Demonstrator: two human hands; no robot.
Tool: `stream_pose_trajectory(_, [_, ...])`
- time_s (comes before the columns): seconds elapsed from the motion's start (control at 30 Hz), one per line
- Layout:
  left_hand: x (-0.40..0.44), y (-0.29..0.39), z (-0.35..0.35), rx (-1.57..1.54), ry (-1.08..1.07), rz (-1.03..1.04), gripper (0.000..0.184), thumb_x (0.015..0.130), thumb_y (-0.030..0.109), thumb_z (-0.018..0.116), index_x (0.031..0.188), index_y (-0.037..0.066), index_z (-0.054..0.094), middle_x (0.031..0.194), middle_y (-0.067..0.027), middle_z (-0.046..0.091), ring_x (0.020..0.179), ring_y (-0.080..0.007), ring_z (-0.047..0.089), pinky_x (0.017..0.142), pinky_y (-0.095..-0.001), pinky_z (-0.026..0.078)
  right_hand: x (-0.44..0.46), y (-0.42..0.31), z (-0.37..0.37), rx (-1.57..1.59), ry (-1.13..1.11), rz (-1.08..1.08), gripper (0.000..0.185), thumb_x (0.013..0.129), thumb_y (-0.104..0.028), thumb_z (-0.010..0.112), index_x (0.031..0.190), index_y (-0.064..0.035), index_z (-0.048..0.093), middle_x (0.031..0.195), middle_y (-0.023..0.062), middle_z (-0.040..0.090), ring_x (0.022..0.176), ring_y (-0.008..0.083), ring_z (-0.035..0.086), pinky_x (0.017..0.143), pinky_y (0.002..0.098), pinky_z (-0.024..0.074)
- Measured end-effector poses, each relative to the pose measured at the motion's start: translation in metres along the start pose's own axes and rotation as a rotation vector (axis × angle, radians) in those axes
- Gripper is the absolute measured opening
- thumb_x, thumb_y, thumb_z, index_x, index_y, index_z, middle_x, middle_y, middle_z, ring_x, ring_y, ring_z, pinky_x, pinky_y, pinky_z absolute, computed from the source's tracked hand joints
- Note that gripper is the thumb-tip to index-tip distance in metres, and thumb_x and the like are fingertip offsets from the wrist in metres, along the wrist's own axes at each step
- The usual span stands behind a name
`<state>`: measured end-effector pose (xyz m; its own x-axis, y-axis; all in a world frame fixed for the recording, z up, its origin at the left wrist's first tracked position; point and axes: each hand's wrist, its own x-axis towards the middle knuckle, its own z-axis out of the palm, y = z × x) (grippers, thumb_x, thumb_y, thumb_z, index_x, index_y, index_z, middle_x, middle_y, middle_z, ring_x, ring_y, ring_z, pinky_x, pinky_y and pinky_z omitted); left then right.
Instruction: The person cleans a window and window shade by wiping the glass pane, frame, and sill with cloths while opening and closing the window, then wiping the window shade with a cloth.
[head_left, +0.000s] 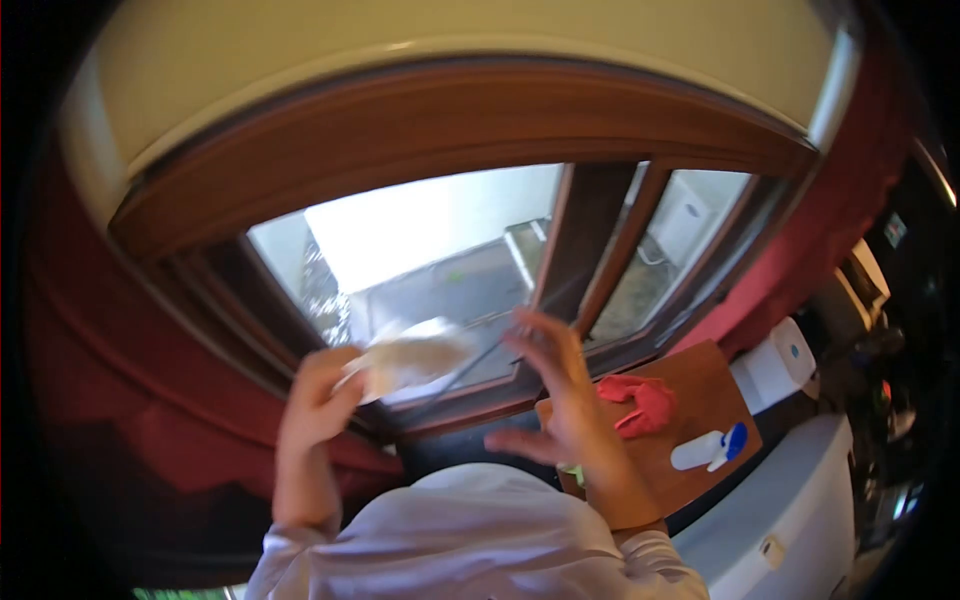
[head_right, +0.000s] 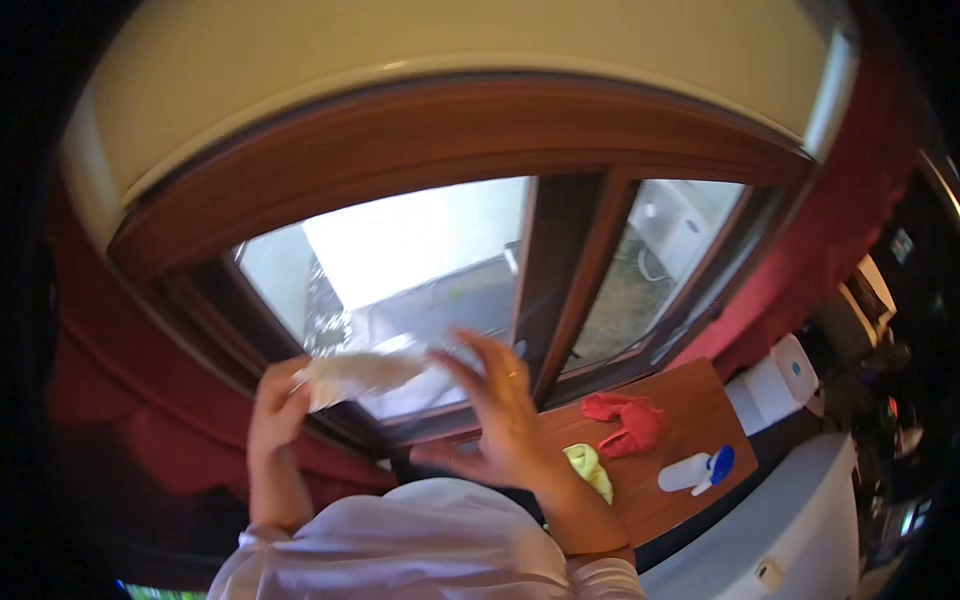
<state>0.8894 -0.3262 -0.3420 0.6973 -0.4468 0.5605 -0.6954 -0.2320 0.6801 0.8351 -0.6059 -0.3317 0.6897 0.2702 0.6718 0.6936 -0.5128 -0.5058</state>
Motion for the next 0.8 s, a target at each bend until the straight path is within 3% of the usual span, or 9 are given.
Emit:
stream_pose_trajectory(0.03, [0.008,0.012,0.013,-0.036,0.032,0.012,0.019,0.083,0.012,0.054,0.069,-0.001,0.053,0.066,-0.0128,0.051,0.061,-0.028,0.052,0.055,-0.035,0.039,0.001,0.005,0.012,-0.136,0.003,0.033,0.085,0.058,-0.038,0.082,0.127,-0.0048,0.045,0.138,0.0218,0.03,0.124,0.0411,0.034,0.1,0.0466,0.0295])
stream_pose_trajectory(0.1, [0.018,0.006,0.028,-0.13,-0.023,0.173,0.021,0.082,0.01,0.057,0.065,-0.002,0.054,0.077,-0.0174,0.057,0.071,-0.0322,0.056,0.065,-0.0346,0.045,-0.002,0.013,0.029,-0.101,0.021,0.071,0.071,0.066,-0.029,0.076,0.126,-0.0053,0.046,0.126,0.0232,0.044,0.12,0.0392,0.04,0.098,0.0508,0.0286])
stream_pose_trajectory(0.2, [0.031,0.019,0.033,-0.533,-0.058,-0.153,0.031,0.09,0.021,0.052,0.068,0.0,0.056,0.091,-0.013,0.059,0.085,-0.0211,0.057,0.07,-0.0328,0.044,-0.018,0.036,0.027,0.087,0.067,0.087,0.051,0.07,-0.015,0.072,0.115,-0.0022,0.053,0.102,0.0178,0.06,0.104,0.0295,0.055,0.091,0.0423,0.0389])
stream_pose_trajectory(0.37, [0.041,-0.003,0.05,-1.127,-0.009,-0.302,0.047,0.082,0.042,0.062,0.107,0.005,0.048,0.121,-0.0088,0.047,0.113,-0.0191,0.046,0.093,-0.0324,0.035,-0.016,0.022,0.011,0.454,0.264,0.337,0.025,0.077,-0.005,0.068,0.099,0.0011,0.059,0.085,0.0093,0.065,0.078,0.0085,0.059,0.066,0.0252,0.0478])
stream_pose_trajectory(0.43, [0.054,0.006,0.065,-0.85,0.04,-0.463,0.093,0.064,0.053,0.075,0.13,0.005,0.031,0.134,-0.0108,0.037,0.125,-0.0259,0.037,0.105,-0.0409,0.024,-0.019,0.019,0.002,0.437,0.17,0.422,0.026,0.077,-0.007,0.069,0.099,0.0017,0.059,0.082,0.0089,0.065,0.075,0.009,0.06,0.065,0.0259,0.048])
stream_pose_trajectory(0.57, [0.06,0.021,0.078,0.033,-0.016,0.27,0.118,0.048,0.049,0.085,0.14,0.003,0.026,0.14,-0.017,0.032,0.135,-0.0293,0.021,0.107,-0.045,0.021,-0.02,0.005,-0.018,0.206,-0.05,0.441,0.03,0.078,-0.022,0.07,0.096,-0.0002,0.059,0.077,0.0171,0.064,0.067,0.0261,0.064,0.058,0.0327,0.0482])
stream_pose_trajectory(0.67, [0.085,0.026,0.063,-0.095,-0.556,0.366,0.111,0.045,0.053,0.083,0.134,0.002,0.039,0.138,-0.0188,0.036,0.133,-0.031,0.027,0.104,-0.0459,0.024,-0.023,-0.01,-0.037,0.015,-0.191,0.411,0.034,0.072,-0.012,0.072,0.1,-0.0001,0.059,0.081,0.0154,0.064,0.072,0.0228,0.065,0.062,0.0295,0.0482])
stream_pose_trajectory(0.7, [0.093,0.028,0.062,-0.506,-0.686,0.206,0.108,0.043,0.055,0.081,0.13,0.002,0.045,0.135,-0.0185,0.042,0.128,-0.0324,0.036,0.104,-0.0476,0.023,-0.024,-0.018,-0.045,-0.062,-0.206,0.381,0.036,0.07,-0.013,0.073,0.1,-0.0001,0.059,0.079,0.0157,0.063,0.071,0.026,0.065,0.061,0.0309,0.0479])
stream_pose_trajectory(0.8, [0.109,0.046,0.063,-0.483,-0.626,0.161,0.085,0.051,0.046,0.083,0.121,0.006,0.055,0.13,-0.0114,0.05,0.118,-0.0285,0.048,0.104,-0.0467,0.023,-0.024,-0.038,-0.062,-0.141,-0.178,0.334,0.04,0.068,-0.02,0.073,0.099,-0.0017,0.057,0.078,0.0176,0.06,0.072,0.0356,0.06,0.06,0.0374,0.046])
